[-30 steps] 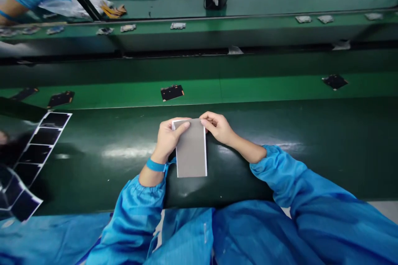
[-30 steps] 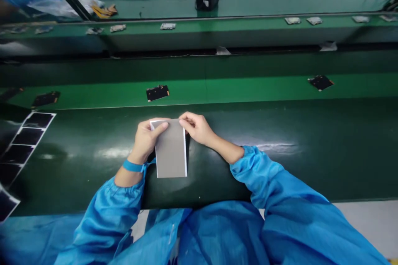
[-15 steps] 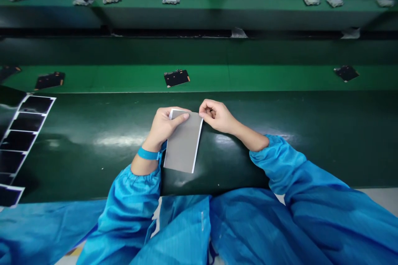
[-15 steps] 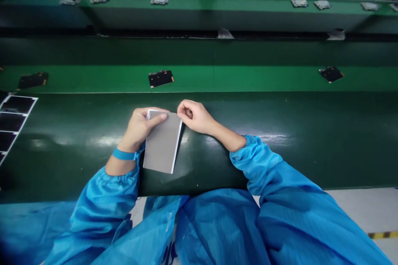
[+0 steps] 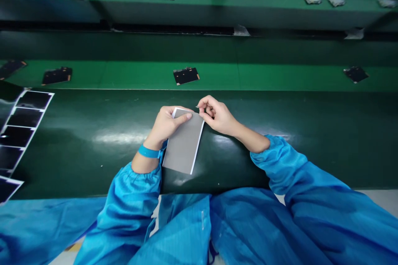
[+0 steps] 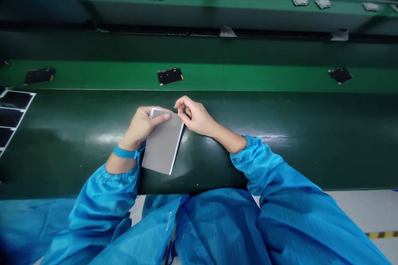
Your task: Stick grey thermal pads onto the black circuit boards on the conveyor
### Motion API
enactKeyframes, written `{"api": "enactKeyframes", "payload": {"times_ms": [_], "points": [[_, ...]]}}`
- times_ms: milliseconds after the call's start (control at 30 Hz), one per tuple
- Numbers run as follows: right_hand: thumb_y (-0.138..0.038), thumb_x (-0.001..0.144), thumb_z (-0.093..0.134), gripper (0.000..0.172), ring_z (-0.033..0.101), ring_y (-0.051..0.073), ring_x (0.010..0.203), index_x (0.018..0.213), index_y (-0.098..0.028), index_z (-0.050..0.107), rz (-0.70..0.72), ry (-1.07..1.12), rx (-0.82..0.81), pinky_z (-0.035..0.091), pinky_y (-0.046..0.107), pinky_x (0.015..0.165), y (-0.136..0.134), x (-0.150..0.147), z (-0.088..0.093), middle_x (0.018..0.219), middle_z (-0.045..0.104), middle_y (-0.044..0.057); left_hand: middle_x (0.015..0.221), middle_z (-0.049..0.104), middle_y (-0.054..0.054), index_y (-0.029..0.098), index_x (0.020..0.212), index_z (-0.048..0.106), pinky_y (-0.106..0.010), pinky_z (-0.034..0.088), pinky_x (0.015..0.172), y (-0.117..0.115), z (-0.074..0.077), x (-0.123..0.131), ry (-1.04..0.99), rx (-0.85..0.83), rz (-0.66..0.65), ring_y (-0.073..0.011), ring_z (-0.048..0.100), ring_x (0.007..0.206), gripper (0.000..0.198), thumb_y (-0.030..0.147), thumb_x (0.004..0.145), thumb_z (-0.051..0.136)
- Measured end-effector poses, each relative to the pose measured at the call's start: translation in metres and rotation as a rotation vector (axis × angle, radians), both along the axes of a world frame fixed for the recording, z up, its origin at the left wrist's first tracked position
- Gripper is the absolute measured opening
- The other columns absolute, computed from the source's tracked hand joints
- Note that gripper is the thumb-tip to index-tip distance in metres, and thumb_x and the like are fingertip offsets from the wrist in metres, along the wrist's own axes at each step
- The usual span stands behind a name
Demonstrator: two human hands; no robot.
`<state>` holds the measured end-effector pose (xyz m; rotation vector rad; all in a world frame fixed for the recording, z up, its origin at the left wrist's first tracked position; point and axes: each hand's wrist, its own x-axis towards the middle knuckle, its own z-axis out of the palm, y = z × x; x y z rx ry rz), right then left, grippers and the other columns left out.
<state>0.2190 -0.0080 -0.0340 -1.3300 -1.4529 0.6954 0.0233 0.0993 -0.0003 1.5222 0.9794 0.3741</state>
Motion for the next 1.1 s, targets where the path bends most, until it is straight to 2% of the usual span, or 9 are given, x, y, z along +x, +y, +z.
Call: {"api": "enactKeyframes", "payload": {"times_ms": [133, 233, 333, 433, 567, 700, 800, 967, 1100], "points": [[-0.014, 0.094, 0.057, 0.024, 0.036, 0.011, 0.061, 0.116, -0.023, 0.055, -0.038, -0.102, 0.124, 0.036, 0.029, 0.065, -0.004, -0.003, 0.004, 0.091, 0.063, -0.001, 0.084, 0.083, -0.008, 0.016, 0.097, 0.089, -0.027, 0.053, 0.062, 0.001, -0.001, 0.001, -0.043, -0.059, 0.014, -0.0197, 0.069, 0.068, 0.045, 0.051, 0.069, 0.09], [-0.023, 0.097, 0.06, 0.027, 0.038, 0.011, 0.06, 0.123, -0.025, 0.053, -0.107, 0.03, 0.05, 0.035, 0.03, 0.062, -0.002, -0.004, 0.005, 0.092, 0.063, -0.001, 0.083, 0.083, -0.008, 0.016, 0.095, 0.088, -0.027, 0.053, 0.062, 0.001, -0.003, 0.002, -0.085, -0.062, 0.045, -0.0193, 0.069, 0.068, 0.044, 0.05, 0.068, 0.091], [-0.038, 0.096, 0.067, 0.035, 0.047, 0.014, 0.065, 0.123, -0.026, 0.05, -0.155, 0.202, -0.031, 0.037, 0.03, 0.061, 0.006, -0.002, 0.008, 0.09, 0.063, 0.0, 0.082, 0.082, -0.007, 0.016, 0.095, 0.088, -0.028, 0.054, 0.062, 0.0, -0.002, 0.001, -0.116, -0.071, 0.046, -0.02, 0.07, 0.068, 0.042, 0.049, 0.07, 0.089], [-0.047, 0.087, 0.075, 0.049, 0.055, 0.017, 0.07, 0.123, -0.027, 0.048, -0.172, 0.256, -0.08, 0.04, 0.03, 0.062, 0.017, 0.003, 0.018, 0.085, 0.062, -0.001, 0.084, 0.083, -0.007, 0.017, 0.094, 0.088, -0.029, 0.056, 0.066, -0.001, 0.005, -0.004, -0.135, -0.004, -0.048, -0.0214, 0.073, 0.071, 0.034, 0.045, 0.074, 0.086], [-0.045, 0.081, 0.082, 0.057, 0.055, 0.016, 0.067, 0.124, -0.028, 0.049, -0.131, 0.217, -0.133, 0.041, 0.03, 0.062, 0.048, 0.007, 0.038, 0.083, 0.063, -0.002, 0.089, 0.085, -0.006, 0.018, 0.094, 0.088, -0.03, 0.059, 0.078, 0.006, 0.014, -0.017, -0.151, 0.153, -0.217, -0.0238, 0.078, 0.083, 0.024, 0.037, 0.081, 0.081], [-0.039, 0.079, 0.082, 0.057, 0.048, 0.013, 0.061, 0.125, -0.025, 0.053, 0.025, 0.133, -0.161, 0.038, 0.029, 0.062, 0.11, -0.011, 0.053, 0.084, 0.068, -0.002, 0.097, 0.086, -0.008, 0.016, 0.098, 0.087, -0.03, 0.059, 0.083, 0.017, 0.004, -0.025, -0.276, 0.175, -0.252, -0.024, 0.08, 0.089, 0.022, 0.033, 0.086, 0.079], [-0.036, 0.076, 0.08, 0.055, 0.047, 0.012, 0.061, 0.125, -0.024, 0.056, 0.183, 0.044, -0.165, 0.038, 0.028, 0.063, 0.176, -0.043, 0.055, 0.082, 0.069, -0.003, 0.1, 0.087, -0.008, 0.015, 0.099, 0.086, -0.028, 0.059, 0.088, 0.016, -0.013, -0.024, -0.378, 0.186, -0.382, -0.0219, 0.081, 0.093, 0.02, 0.03, 0.089, 0.077], [-0.022, 0.073, 0.076, 0.049, 0.064, 0.016, 0.071, 0.117, -0.026, 0.055, 0.403, -0.036, -0.226, 0.051, 0.031, 0.073, 0.304, -0.131, 0.045, 0.076, 0.067, -0.007, 0.095, 0.085, -0.003, 0.017, 0.097, 0.085, -0.021, 0.055, 0.078, 0.0, -0.031, -0.019, -0.357, 0.163, -0.637, -0.0165, 0.079, 0.086, 0.014, 0.019, 0.085, 0.078], [-0.009, 0.075, 0.073, 0.045, 0.065, 0.016, 0.072, 0.11, -0.026, 0.05, 0.414, -0.109, -0.263, 0.054, 0.03, 0.074, 0.39, -0.212, 0.025, 0.074, 0.066, -0.008, 0.087, 0.083, -0.003, 0.018, 0.092, 0.082, -0.025, 0.055, 0.072, -0.008, -0.035, -0.014, -0.338, 0.22, -0.728, -0.0188, 0.076, 0.08, 0.012, 0.027, 0.084, 0.081]]}}
